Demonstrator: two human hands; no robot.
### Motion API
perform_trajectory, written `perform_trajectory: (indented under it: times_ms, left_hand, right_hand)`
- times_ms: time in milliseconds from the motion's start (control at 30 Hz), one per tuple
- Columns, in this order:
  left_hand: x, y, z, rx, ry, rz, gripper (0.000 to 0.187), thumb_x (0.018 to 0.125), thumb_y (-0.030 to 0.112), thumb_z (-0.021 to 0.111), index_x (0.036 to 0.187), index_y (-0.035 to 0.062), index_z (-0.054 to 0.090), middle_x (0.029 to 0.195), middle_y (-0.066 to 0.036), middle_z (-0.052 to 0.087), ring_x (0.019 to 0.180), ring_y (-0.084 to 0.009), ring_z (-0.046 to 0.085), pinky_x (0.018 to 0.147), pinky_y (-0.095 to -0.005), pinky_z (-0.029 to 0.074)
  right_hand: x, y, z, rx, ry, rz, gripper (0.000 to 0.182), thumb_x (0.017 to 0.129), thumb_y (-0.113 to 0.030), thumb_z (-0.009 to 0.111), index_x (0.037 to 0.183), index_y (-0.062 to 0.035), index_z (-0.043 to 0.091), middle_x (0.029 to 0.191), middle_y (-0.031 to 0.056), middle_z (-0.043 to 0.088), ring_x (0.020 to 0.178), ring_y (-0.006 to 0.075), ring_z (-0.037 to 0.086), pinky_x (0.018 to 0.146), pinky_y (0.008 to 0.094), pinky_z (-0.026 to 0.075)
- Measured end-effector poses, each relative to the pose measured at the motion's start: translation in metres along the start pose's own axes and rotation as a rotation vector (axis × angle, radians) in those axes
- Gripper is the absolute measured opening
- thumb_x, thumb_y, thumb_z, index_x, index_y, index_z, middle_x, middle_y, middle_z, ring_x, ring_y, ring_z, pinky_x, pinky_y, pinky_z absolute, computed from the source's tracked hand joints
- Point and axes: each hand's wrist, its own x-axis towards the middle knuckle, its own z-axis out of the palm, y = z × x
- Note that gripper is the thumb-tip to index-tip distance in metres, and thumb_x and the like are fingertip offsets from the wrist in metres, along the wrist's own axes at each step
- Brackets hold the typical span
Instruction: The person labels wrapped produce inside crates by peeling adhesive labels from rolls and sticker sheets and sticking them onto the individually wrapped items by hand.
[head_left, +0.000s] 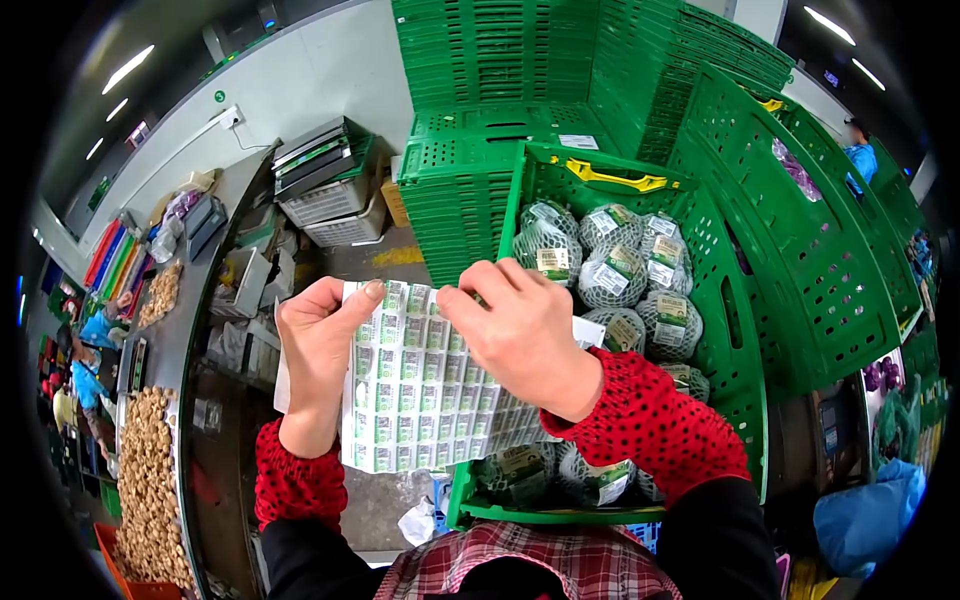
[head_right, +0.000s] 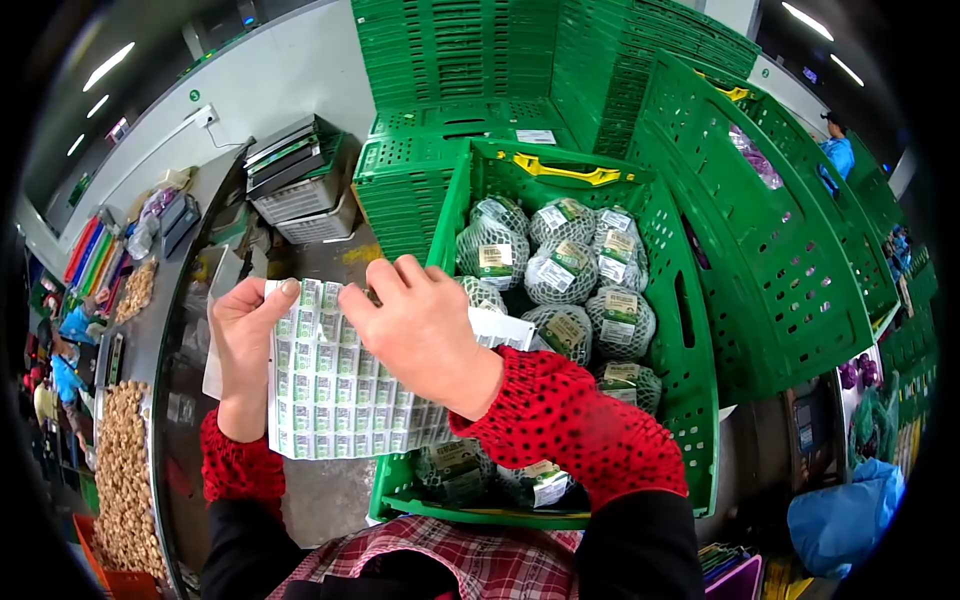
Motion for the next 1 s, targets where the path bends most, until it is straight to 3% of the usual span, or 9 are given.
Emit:
perform_trajectory:
  times_ms: [200, 300, 367, 533, 633, 733, 800, 933, 1000]
  left_hand:
    - [0.013, -0.007, 0.007, 0.030, 0.036, -0.109, 0.018, 0.085, 0.010, 0.070, 0.075, -0.0029, 0.065, 0.067, -0.002, 0.064, 0.057, -0.0038, 0.053, 0.051, -0.0196, 0.040]
    - [0.024, -0.025, -0.001, -0.019, 0.079, -0.099, 0.018, 0.085, 0.009, 0.069, 0.073, -0.0025, 0.064, 0.065, -0.002, 0.063, 0.055, -0.0038, 0.052, 0.050, -0.0197, 0.039]
    - [0.026, -0.030, -0.020, 0.041, 0.160, -0.041, 0.018, 0.087, 0.008, 0.066, 0.071, -0.0016, 0.063, 0.064, -0.002, 0.062, 0.053, -0.0038, 0.050, 0.049, -0.0196, 0.036]
    - [0.006, -0.019, -0.047, 0.105, 0.322, -0.073, 0.020, 0.088, 0.008, 0.063, 0.069, 0.0008, 0.059, 0.063, -0.001, 0.060, 0.052, -0.0034, 0.048, 0.049, -0.0198, 0.034]
    - [-0.003, -0.026, -0.062, 0.148, 0.322, -0.031, 0.020, 0.089, 0.009, 0.061, 0.071, 0.0027, 0.059, 0.065, 0.002, 0.059, 0.056, -0.0023, 0.047, 0.053, -0.0191, 0.034]
    - [-0.015, -0.032, -0.087, 0.256, 0.294, 0.033, 0.020, 0.092, 0.013, 0.060, 0.074, 0.0036, 0.060, 0.068, 0.004, 0.059, 0.061, -0.0020, 0.049, 0.058, -0.0189, 0.037]
    - [-0.023, -0.030, -0.094, 0.188, 0.428, 0.037, 0.018, 0.091, 0.010, 0.061, 0.075, 0.0032, 0.060, 0.068, 0.002, 0.059, 0.059, -0.0022, 0.046, 0.057, -0.0182, 0.036]
    - [-0.038, -0.029, -0.119, 0.040, 0.563, 0.014, 0.019, 0.093, 0.016, 0.061, 0.079, 0.0041, 0.062, 0.076, -0.001, 0.064, 0.065, -0.0055, 0.056, 0.063, -0.0207, 0.045]
    - [-0.041, -0.036, -0.128, 0.029, 0.565, 0.004, 0.018, 0.094, 0.017, 0.060, 0.080, 0.0051, 0.062, 0.076, -0.001, 0.064, 0.064, -0.0052, 0.055, 0.062, -0.0202, 0.044]
  right_hand:
    - [-0.008, 0.005, 0.002, 0.042, -0.031, -0.047, 0.016, 0.069, -0.006, 0.066, 0.085, -0.0079, 0.062, 0.078, 0.0012, 0.053, 0.064, 0.0162, 0.057, 0.053, 0.0277, 0.046]
    - [-0.011, 0.023, 0.009, 0.438, -0.004, 0.056, 0.012, 0.075, -0.003, 0.068, 0.086, -0.0047, 0.064, 0.077, 0.0048, 0.060, 0.059, 0.0164, 0.059, 0.052, 0.0301, 0.048]
    - [-0.009, 0.068, 0.018, 1.230, -0.009, 0.689, 0.008, 0.083, -0.009, 0.066, 0.086, -0.0012, 0.065, 0.083, 0.0063, 0.068, 0.069, 0.0119, 0.063, 0.053, 0.0255, 0.049]
    - [-0.065, 0.253, 0.109, 0.885, 0.207, 1.581, 0.015, 0.078, -0.010, 0.069, 0.083, 0.0036, 0.063, 0.063, 0.0062, 0.055, 0.043, 0.0126, 0.045, 0.037, 0.0278, 0.034]
    - [-0.082, 0.298, 0.176, 0.657, 0.222, 1.536, 0.012, 0.075, -0.007, 0.070, 0.074, 0.0018, 0.062, 0.061, 0.0080, 0.056, 0.043, 0.0171, 0.048, 0.036, 0.0331, 0.034]
    - [-0.100, 0.319, 0.206, -0.159, -0.181, 1.127, 0.028, 0.071, -0.017, 0.077, 0.065, 0.0043, 0.061, 0.066, 0.0203, 0.063, 0.050, 0.0300, 0.057, 0.052, 0.0421, 0.046]
    - [-0.077, 0.290, 0.160, -0.132, -0.240, 1.154, 0.034, 0.068, -0.025, 0.081, 0.070, 0.0038, 0.063, 0.068, 0.0237, 0.062, 0.057, 0.0347, 0.058, 0.060, 0.0418, 0.047]
    - [-0.095, 0.244, 0.099, 0.748, -0.096, 1.276, 0.032, 0.067, -0.020, 0.082, 0.082, 0.0034, 0.067, 0.071, 0.0107, 0.066, 0.062, 0.0169, 0.061, 0.059, 0.0311, 0.048]
    - [-0.109, 0.202, 0.088, 0.687, -0.198, 1.316, 0.025, 0.067, -0.013, 0.080, 0.081, 0.0026, 0.067, 0.071, 0.0064, 0.065, 0.062, 0.0121, 0.057, 0.058, 0.0262, 0.047]
